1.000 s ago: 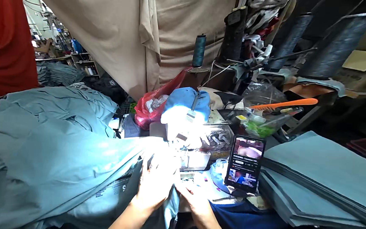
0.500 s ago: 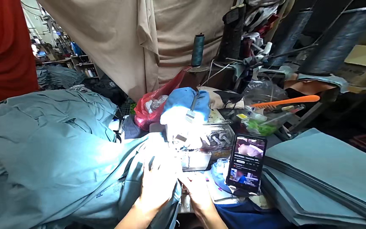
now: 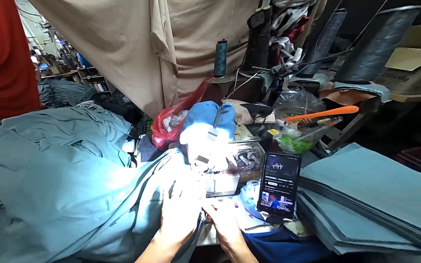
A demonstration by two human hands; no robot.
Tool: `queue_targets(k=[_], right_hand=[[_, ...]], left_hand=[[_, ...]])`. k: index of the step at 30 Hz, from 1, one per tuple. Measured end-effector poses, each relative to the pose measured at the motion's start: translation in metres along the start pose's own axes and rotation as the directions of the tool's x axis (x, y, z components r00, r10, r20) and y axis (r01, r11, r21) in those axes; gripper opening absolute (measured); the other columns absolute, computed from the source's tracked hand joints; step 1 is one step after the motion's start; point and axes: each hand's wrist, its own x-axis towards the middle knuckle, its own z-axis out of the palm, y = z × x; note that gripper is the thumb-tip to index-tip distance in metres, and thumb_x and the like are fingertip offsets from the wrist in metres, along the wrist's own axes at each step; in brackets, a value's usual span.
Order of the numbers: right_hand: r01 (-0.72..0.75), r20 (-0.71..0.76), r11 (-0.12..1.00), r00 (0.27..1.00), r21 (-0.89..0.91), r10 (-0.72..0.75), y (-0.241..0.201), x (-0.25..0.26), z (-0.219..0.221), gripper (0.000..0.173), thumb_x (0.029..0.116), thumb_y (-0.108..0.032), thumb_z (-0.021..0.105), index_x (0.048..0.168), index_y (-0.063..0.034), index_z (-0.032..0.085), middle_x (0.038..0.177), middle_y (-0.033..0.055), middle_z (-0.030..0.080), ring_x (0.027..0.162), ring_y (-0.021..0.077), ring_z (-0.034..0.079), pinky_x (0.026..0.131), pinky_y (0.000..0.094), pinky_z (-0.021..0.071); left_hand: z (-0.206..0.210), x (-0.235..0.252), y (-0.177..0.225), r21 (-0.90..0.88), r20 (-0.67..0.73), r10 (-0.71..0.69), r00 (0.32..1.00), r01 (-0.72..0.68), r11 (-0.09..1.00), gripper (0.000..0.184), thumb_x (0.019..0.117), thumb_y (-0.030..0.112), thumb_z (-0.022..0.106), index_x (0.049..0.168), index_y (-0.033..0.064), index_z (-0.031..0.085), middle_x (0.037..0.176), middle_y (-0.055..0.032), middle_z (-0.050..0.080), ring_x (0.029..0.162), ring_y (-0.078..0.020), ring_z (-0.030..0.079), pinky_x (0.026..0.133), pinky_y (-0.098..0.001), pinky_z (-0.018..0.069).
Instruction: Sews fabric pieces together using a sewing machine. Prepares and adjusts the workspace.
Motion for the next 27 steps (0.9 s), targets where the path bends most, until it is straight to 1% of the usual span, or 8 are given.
queue_targets(k=[2, 5, 8, 11, 13, 18, 24, 27], right_hand=[[0.061, -0.047, 0.996, 0.997, -0.071, -0.064, 0.005, -0.004, 0.000, 0.008, 0.0925, -0.006, 0.069, 0.098, -0.0017, 0.073, 0.081, 0.0007, 0.069, 0.070, 0.0046, 0.064, 0.067, 0.0213, 0.0547], [0.202, -0.124, 0.944, 0.963, -0.261, -0.240, 0.024, -0.018, 0.001, 0.034, 0.0836, -0.015, 0.079, 0.108, 0.0037, 0.065, 0.092, 0.0064, 0.069, 0.074, 0.0049, 0.066, 0.067, 0.0202, 0.0574], [0.268, -0.090, 0.872, 0.940, -0.409, -0.330, 0.043, -0.035, 0.004, 0.033, 0.0820, -0.026, 0.081, 0.097, 0.0004, 0.069, 0.084, 0.0035, 0.068, 0.070, 0.0024, 0.064, 0.064, 0.0176, 0.0541], [0.309, -0.064, 0.814, 0.919, -0.492, -0.388, 0.049, -0.037, 0.006, 0.021, 0.0844, -0.019, 0.076, 0.091, 0.0004, 0.072, 0.082, 0.0074, 0.070, 0.070, 0.0066, 0.066, 0.066, 0.0207, 0.0556], [0.284, -0.061, 0.863, 0.939, -0.419, -0.338, 0.045, -0.035, 0.002, 0.015, 0.0863, -0.014, 0.073, 0.090, 0.0008, 0.073, 0.082, 0.0071, 0.071, 0.074, 0.0081, 0.068, 0.070, 0.0232, 0.0576], [-0.049, 0.130, 0.949, 0.991, 0.310, 0.009, 0.011, -0.044, -0.009, 0.010, 0.0878, 0.003, 0.067, 0.089, -0.0056, 0.062, 0.080, 0.0012, 0.067, 0.072, 0.0097, 0.066, 0.071, 0.0277, 0.0580], [-0.094, 0.160, 0.971, 0.985, 0.218, 0.060, -0.002, -0.030, -0.011, 0.011, 0.0901, 0.001, 0.065, 0.101, -0.0014, 0.065, 0.079, 0.0010, 0.067, 0.067, 0.0061, 0.062, 0.063, 0.0217, 0.0526], [-0.063, 0.174, 0.982, 0.984, 0.181, 0.032, -0.003, -0.026, -0.007, 0.002, 0.0925, -0.003, 0.067, 0.091, -0.0034, 0.069, 0.078, -0.0004, 0.066, 0.068, 0.0047, 0.060, 0.063, 0.0208, 0.0512]], left_hand=[[0.003, 0.000, -0.004, -0.020, -0.046, 0.019, 0.999, -0.020, 1.000, 0.036, 0.1001, 0.031, 0.052, 0.131, 0.0289, 0.071, 0.139, -0.0027, 0.066, 0.130, -0.0348, 0.060, 0.100, -0.0695, 0.0433], [0.001, -0.007, -0.021, -0.217, -0.124, 0.057, 0.991, -0.083, 0.973, 0.033, 0.1009, 0.030, 0.054, 0.127, 0.0234, 0.073, 0.134, -0.0102, 0.068, 0.128, -0.0392, 0.060, 0.104, -0.0732, 0.0387], [0.011, -0.028, -0.038, -0.406, -0.349, -0.046, 0.936, -0.107, 0.908, 0.020, 0.0959, 0.027, 0.064, 0.099, 0.0175, 0.082, 0.103, -0.0079, 0.076, 0.107, -0.0253, 0.067, 0.103, -0.0512, 0.0458], [0.021, -0.055, -0.043, -0.488, -0.424, -0.052, 0.904, -0.179, 0.854, 0.016, 0.0958, 0.027, 0.068, 0.094, 0.0167, 0.079, 0.098, -0.0036, 0.076, 0.103, -0.0127, 0.067, 0.099, -0.0302, 0.0502], [0.027, -0.066, -0.039, -0.464, -0.388, 0.020, 0.921, -0.214, 0.859, 0.015, 0.0971, 0.030, 0.068, 0.099, 0.0176, 0.077, 0.104, -0.0030, 0.073, 0.106, -0.0116, 0.066, 0.099, -0.0279, 0.0511], [0.024, -0.070, -0.031, -0.364, -0.320, 0.056, 0.946, -0.177, 0.914, 0.019, 0.0952, 0.024, 0.064, 0.102, 0.0151, 0.079, 0.102, -0.0043, 0.077, 0.098, -0.0181, 0.072, 0.090, -0.0362, 0.0580], [-0.001, -0.058, -0.027, -0.462, -0.176, -0.004, 0.984, -0.079, 0.884, 0.022, 0.0959, 0.022, 0.061, 0.099, 0.0083, 0.077, 0.090, -0.0047, 0.075, 0.077, -0.0153, 0.071, 0.072, -0.0317, 0.0608], [0.007, -0.060, -0.028, -0.431, -0.143, 0.090, 0.986, -0.144, 0.891, 0.026, 0.0979, 0.026, 0.062, 0.111, 0.0091, 0.076, 0.108, -0.0066, 0.077, 0.099, -0.0187, 0.075, 0.084, -0.0364, 0.0629]])
